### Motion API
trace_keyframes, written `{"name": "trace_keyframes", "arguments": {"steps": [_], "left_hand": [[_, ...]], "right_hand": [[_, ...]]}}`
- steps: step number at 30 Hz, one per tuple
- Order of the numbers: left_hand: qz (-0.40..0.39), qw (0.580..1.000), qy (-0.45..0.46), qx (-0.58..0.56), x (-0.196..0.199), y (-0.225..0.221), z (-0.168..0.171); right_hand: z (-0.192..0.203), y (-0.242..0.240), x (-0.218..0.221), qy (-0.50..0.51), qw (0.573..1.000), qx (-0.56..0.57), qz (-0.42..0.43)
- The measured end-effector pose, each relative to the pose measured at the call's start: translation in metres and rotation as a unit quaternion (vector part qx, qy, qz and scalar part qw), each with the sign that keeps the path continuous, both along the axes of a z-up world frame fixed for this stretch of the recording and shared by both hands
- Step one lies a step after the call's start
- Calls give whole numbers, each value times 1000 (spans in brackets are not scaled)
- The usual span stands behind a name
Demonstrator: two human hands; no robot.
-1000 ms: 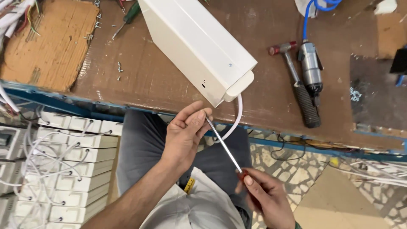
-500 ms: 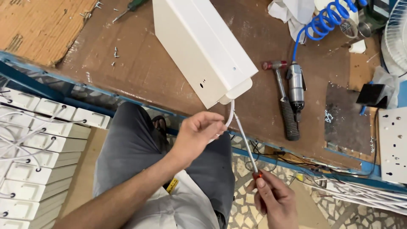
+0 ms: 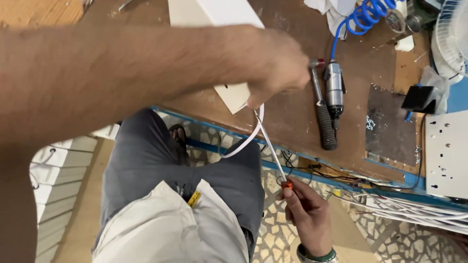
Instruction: Assembling electrical enclosure boxes using a screwdriver and inspecting the finished components on a workbench.
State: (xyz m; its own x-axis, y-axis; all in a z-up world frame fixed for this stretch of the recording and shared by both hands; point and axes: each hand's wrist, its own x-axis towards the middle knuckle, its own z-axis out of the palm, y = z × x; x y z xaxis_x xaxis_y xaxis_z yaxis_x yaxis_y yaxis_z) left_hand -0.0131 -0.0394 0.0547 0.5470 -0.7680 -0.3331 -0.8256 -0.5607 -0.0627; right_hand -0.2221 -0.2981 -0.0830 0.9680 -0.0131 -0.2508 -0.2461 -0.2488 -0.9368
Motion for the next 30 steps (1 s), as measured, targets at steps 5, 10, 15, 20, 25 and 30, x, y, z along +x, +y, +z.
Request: {"name": "trace_keyframes", "arguments": {"steps": [5, 10, 15, 20, 25, 30], "left_hand": [[38, 999, 19, -22, 0, -1, 16], [42, 997, 21, -56, 2, 4, 13], [41, 997, 15, -71, 3, 4, 10], [40, 997, 5, -70, 0, 3, 12], [34, 996, -4, -79, 0, 5, 11], [26, 996, -9, -81, 0, 6, 11]], "right_hand": [[7, 6, 1, -19, 999, -30, 9], [16, 7, 5, -14, 997, -73, 26], [23, 9, 7, -13, 995, -100, 19], [20, 8, 10, -35, 992, -120, 30], [21, 2, 14, -43, 989, -135, 41], [32, 6, 22, -36, 984, -166, 45]]}}
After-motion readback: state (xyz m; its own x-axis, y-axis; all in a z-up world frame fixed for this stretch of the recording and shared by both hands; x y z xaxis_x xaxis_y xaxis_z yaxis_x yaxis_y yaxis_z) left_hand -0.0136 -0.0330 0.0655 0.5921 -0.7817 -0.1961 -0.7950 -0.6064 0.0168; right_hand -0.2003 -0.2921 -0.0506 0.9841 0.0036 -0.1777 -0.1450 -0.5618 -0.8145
